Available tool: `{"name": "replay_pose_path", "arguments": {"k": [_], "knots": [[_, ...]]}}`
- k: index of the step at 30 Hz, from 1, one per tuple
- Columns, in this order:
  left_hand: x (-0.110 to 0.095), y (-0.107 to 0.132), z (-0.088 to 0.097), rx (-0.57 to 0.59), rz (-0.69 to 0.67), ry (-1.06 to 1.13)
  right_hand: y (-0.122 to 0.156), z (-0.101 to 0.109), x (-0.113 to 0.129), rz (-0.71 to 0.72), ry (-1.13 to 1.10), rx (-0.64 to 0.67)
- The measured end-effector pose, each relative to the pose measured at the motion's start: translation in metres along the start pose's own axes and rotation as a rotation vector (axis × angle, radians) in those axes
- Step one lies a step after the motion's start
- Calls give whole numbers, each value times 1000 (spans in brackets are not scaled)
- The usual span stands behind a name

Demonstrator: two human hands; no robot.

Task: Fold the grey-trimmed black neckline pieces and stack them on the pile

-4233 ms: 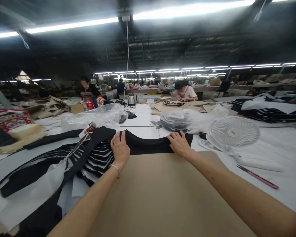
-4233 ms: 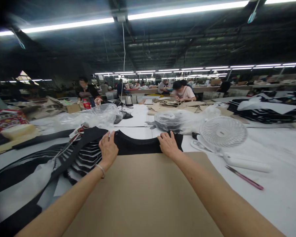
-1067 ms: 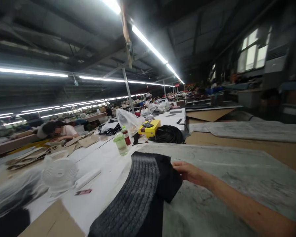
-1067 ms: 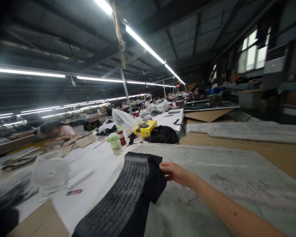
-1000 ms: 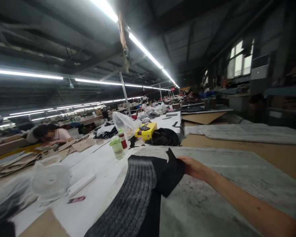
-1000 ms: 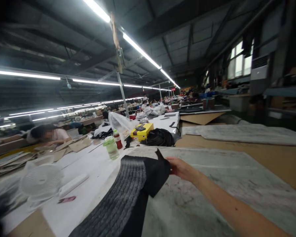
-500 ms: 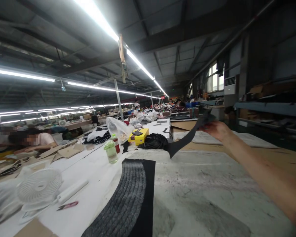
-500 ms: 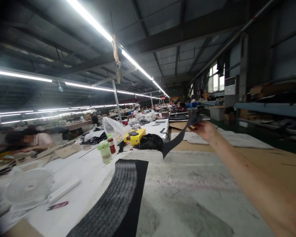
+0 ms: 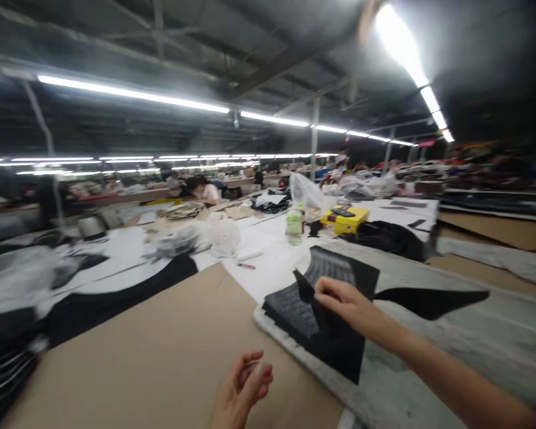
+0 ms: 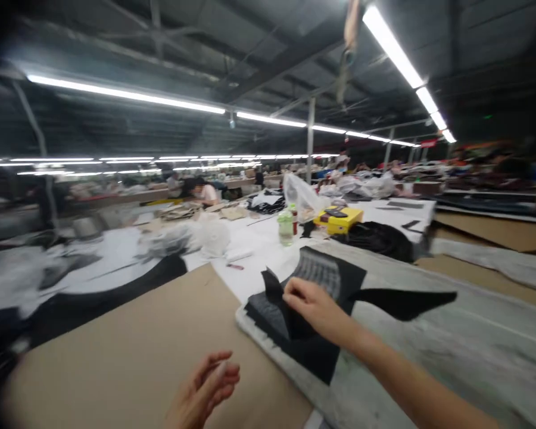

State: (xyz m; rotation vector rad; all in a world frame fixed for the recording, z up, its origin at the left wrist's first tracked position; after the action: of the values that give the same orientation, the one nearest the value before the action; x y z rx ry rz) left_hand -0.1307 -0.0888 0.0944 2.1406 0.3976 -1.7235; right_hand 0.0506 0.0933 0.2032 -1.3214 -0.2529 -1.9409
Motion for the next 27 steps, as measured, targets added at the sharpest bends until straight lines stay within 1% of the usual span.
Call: {"name": "replay_pose_path", "arguments": {"k": [2,4,6,7,8,10,11,13,15,17,19,21,22,23,24,25,27], "knots": [[-10,25,28,-109,85,164,9,-75,8,37,114,140],[-16,55,54,-213,134,243,25,-145,19,66,182,245],[-16,86,78,-330,191,262,45,-207,32,105,189,385],[-14,102,90,-399,225,248,56,-233,39,136,207,444],[-10,117,101,-471,256,225,66,-256,45,183,236,500],[-3,145,122,-593,289,169,85,-293,54,284,321,577],[1,157,131,-635,292,146,93,-306,58,336,359,603],[10,177,148,-687,300,122,105,-326,62,430,405,634],[20,193,164,-727,319,110,112,-337,63,511,402,652],[29,203,178,-759,328,113,118,-339,64,579,367,670],[36,209,193,-788,324,117,123,-331,63,642,331,676],[39,214,210,-800,294,73,127,-311,56,683,318,645],[39,216,220,-799,262,17,127,-297,48,692,317,614],[38,219,229,-796,226,-52,127,-282,35,671,340,565],[36,221,238,-797,190,-120,125,-267,19,687,377,519],[34,225,247,-805,163,-177,123,-253,-1,728,428,465],[32,232,260,-857,138,-267,120,-230,-48,875,508,335]]}}
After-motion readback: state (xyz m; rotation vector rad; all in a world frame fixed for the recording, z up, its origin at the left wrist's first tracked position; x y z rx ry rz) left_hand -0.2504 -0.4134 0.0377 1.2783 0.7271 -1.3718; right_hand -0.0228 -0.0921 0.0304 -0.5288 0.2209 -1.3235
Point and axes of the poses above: each hand's wrist, its own y-axis away from the middle knuckle, its own z-axis out of the back of the hand, x = y × z, the point moved 2 cm from there along -y, towards the middle knuckle, and after that the axes turned 2 degrees about -z, right-handed, at the moved point
